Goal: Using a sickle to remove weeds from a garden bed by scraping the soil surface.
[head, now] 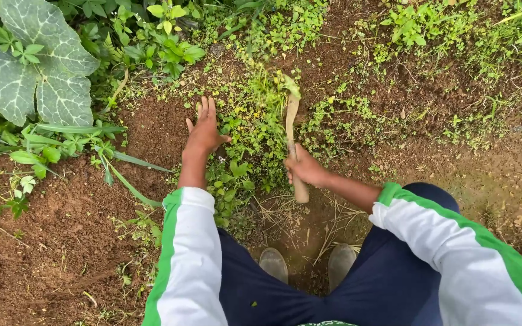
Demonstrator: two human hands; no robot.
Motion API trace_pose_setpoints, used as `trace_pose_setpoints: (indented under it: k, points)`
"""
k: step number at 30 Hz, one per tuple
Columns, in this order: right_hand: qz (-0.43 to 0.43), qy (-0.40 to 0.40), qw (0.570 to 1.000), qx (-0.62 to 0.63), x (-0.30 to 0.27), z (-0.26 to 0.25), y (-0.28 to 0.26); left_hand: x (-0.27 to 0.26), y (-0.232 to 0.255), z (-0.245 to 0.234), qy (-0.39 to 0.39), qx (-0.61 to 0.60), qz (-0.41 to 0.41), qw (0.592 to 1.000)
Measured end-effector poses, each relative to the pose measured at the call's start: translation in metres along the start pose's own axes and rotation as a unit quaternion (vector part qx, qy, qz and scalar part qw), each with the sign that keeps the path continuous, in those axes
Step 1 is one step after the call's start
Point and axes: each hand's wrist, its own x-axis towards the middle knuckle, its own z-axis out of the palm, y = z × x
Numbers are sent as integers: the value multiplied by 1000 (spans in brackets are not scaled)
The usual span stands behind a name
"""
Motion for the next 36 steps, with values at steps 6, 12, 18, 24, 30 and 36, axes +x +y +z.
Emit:
trace_pose_setpoints:
  k: [6,12,18,24,30,36]
  points:
    - [-30,99,994,-42,7,-2,7,4,13,5,22,-6,-2,1000]
    - [-106,265,955,82,22,3,-15,11,8,15,43,0,-15,999]
    - [-49,169,983,53,3,55,37,-12,49,-3,55,-46,28,997]
    - [-143,361,902,187,29,49,-2,4,51,23,58,-25,53,997]
    - [-53,207,972,96,16,98,65,-15,72,1,75,-67,65,993]
    - [-116,269,955,58,26,50,76,9,60,37,2,28,130,991]
